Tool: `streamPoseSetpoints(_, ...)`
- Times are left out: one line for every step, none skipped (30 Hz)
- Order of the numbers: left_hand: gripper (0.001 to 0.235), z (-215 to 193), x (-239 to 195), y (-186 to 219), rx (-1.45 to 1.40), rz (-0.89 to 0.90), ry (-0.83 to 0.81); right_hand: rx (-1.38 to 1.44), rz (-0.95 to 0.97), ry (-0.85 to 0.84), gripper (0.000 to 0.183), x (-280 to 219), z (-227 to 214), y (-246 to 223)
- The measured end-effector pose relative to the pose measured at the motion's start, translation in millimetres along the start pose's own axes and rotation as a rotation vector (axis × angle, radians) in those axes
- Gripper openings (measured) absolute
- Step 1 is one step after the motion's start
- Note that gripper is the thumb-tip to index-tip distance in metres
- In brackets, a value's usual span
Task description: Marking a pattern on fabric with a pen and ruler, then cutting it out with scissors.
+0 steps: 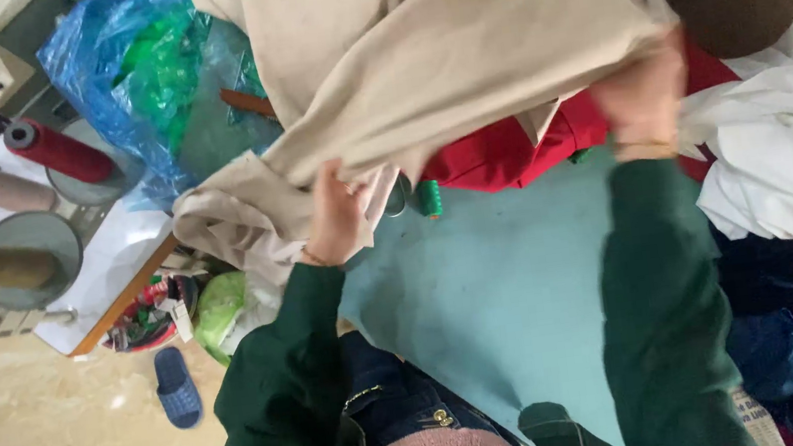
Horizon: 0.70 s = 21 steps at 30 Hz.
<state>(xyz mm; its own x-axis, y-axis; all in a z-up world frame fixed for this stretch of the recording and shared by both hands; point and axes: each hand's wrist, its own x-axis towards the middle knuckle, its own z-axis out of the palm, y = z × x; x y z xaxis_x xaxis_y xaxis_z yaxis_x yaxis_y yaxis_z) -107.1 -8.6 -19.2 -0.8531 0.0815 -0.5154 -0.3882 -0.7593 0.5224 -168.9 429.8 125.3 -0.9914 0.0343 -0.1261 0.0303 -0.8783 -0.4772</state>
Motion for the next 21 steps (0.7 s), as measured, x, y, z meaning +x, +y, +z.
streamPoseSetpoints(0.019,1.9,-1.1,18.6,-0.207,-0.075,-0.176,-0.155,-0.127,-0.122,0.065,-6.9,-7.0,-32.4)
streamPoseSetpoints(0.027,2.2,-4.3,32.7,-0.415,-0.161,-0.347,-0.314,-0.257,-0.23,0.057,-20.0,-17.3,-65.5)
streamPoseSetpoints(0.027,26.3,-29.8,44.8,-0.412,-0.175,-0.35,-0.317,-0.265,-0.219,0.057,-47.4,-19.8,-64.3)
streamPoseSetpoints(0.014,52.8,-53.6,59.8,-0.361,0.015,-0.274,-0.302,-0.261,-0.187,0.06,-60.4,-13.4,-65.2)
streamPoseSetpoints(0.007,79.0,-78.0,75.3,-0.309,0.205,-0.198,-0.286,-0.256,-0.155,0.062,-73.0,-6.4,-63.0)
streamPoseSetpoints(0.007,75.9,-68.8,65.9,-0.308,0.2,-0.203,-0.268,-0.248,-0.123,0.064,-85.1,-15.6,-63.5)
streamPoseSetpoints(0.011,72.9,-59.4,56.7,-0.362,0.171,-0.309,-0.25,-0.24,-0.091,0.066,-97.0,-24.2,-63.5)
streamPoseSetpoints(0.019,70.1,-49.1,48.6,-0.416,0.142,-0.416,-0.231,-0.233,-0.062,0.069,-107.4,-32.1,-62.6)
streamPoseSetpoints(0.019,85.3,-72.4,59.3,-0.414,0.139,-0.423,-0.211,-0.226,-0.033,0.072,-125.3,-34.4,-54.0)
streamPoseSetpoints(0.021,101.5,-96.6,66.9,-0.408,0.126,-0.43,-0.196,-0.219,-0.001,0.074,-145.8,-35.5,-49.4)
streamPoseSetpoints(0.024,117.4,-120.8,74.6,-0.403,0.113,-0.438,-0.181,-0.213,0.03,0.077,-166.2,-35.8,-45.3)
streamPoseSetpoints(0.024,97.3,-110.1,64.5,-0.404,0.104,-0.441,-0.165,-0.205,0.066,0.08,-190.5,-39.2,-35.5)
streamPoseSetpoints(0.017,77.1,-99.0,54.1,-0.382,0.013,-0.308,-0.148,-0.198,0.101,0.082,-213.1,-39.8,-25.8)
streamPoseSetpoints(0.012,56.4,-87.3,44.4,-0.355,-0.073,-0.174,-0.127,-0.189,0.133,0.085,-232.3,-38.9,-15.0)
streamPoseSetpoints(0.012,58.7,-97.7,41.1,-0.353,-0.077,-0.177,-0.107,-0.18,0.166,0.088,-248.9,-40.5,-3.0)
streamPoseSetpoints(0.019,61.7,-109.1,37.8,-0.316,-0.139,-0.177,-0.088,-0.17,0.199,0.091,-265.7,-40.1,7.6)
streamPoseSetpoints(0.026,64.5,-120.5,34.7,-0.28,-0.201,-0.177,-0.068,-0.159,0.231,0.094,-282.6,-39.0,18.5)
streamPoseSetpoints(0.026,43.0,-110.8,14.4,-0.278,-0.204,-0.175,-0.047,-0.146,0.264,0.097,-293.3,-38.9,30.9)
streamPoseSetpoints(0.032,21.2,-101.0,-5.8,-0.283,-0.255,-0.117,-0.025,-0.133,0.296,0.1,-303.6,-37.9,44.2)
streamPoseSetpoints(0.037,-0.8,-91.4,-25.1,-0.287,-0.307,-0.057,-0.003,-0.119,0.33,0.103,-314.5,-34.8,58.3)
streamPoseSetpoints(0.037,-17.5,-91.1,-42.3,-0.285,-0.31,-0.054,-0.001,-0.118,0.335,0.103,-316.2,-30.1,75.9)
